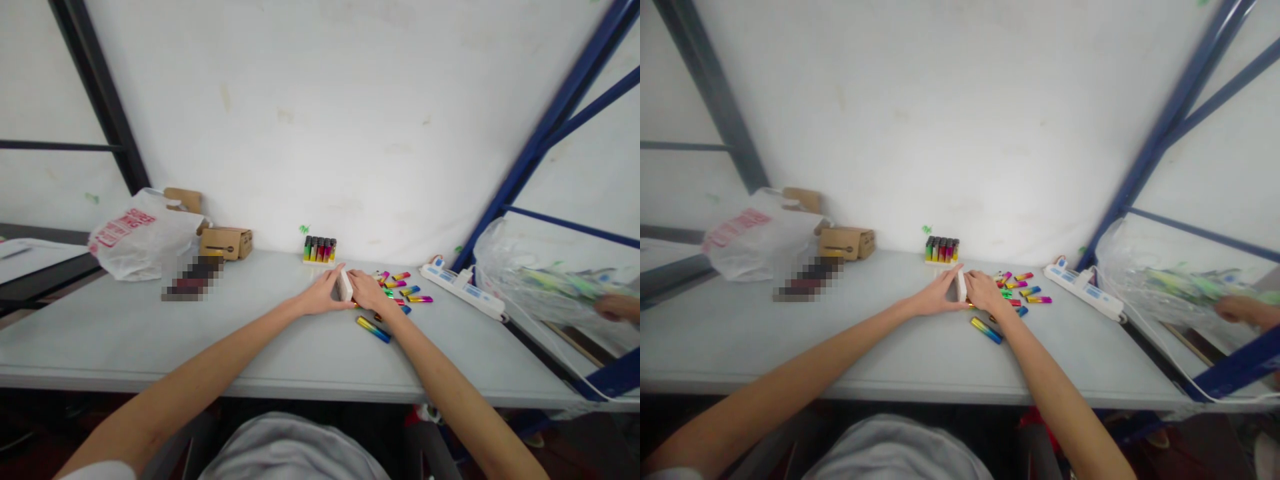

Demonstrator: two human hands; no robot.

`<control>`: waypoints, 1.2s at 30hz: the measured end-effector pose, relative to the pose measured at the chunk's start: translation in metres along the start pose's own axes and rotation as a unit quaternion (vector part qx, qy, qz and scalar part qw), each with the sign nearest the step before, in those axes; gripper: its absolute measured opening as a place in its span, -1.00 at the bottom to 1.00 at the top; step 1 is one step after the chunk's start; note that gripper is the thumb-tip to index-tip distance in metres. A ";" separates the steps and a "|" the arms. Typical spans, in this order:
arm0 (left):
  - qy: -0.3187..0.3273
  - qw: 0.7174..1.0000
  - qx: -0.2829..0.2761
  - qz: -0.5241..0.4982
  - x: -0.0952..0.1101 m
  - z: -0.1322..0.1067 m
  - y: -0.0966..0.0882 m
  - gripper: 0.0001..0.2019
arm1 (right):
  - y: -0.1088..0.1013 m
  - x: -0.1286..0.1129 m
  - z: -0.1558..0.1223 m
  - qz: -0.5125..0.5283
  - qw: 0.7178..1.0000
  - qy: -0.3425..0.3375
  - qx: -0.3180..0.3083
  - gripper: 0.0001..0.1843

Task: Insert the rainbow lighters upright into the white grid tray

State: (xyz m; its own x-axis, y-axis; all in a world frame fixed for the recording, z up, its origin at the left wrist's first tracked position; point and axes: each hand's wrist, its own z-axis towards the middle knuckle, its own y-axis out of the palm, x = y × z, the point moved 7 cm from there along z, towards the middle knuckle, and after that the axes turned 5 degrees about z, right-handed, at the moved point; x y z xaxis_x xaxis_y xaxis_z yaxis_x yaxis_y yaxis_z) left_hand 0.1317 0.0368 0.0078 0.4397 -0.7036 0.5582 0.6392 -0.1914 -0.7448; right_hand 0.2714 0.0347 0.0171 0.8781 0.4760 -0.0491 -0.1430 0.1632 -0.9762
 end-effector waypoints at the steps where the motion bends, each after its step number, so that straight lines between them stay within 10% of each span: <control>1: -0.001 1.000 -0.002 0.001 0.001 0.000 0.000 0.29 | -0.001 0.001 -0.001 -0.001 1.000 0.006 -0.001 -0.65; 17: -0.010 1.000 -0.020 0.008 0.003 -0.001 -0.003 0.28 | -0.022 0.048 -0.011 0.146 0.988 0.004 0.043 -0.71; 27: 0.002 1.000 0.004 -0.004 -0.002 0.000 -0.001 0.31 | -0.001 -0.008 -0.003 0.039 0.999 0.028 0.004 -0.52; 36: -0.003 1.000 0.015 0.022 -0.002 -0.002 -0.025 0.27 | -0.007 0.004 -0.006 0.053 0.997 0.035 0.032 -0.72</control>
State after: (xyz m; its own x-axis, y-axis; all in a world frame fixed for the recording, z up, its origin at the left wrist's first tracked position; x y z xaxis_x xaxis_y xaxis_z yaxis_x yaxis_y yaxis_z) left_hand 0.1140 0.0415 0.0248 0.4721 -0.7068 0.5269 0.6377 -0.1389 -0.7577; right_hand 0.2780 0.0305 0.0222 0.8854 0.4332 -0.1686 -0.2640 0.1703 -0.9494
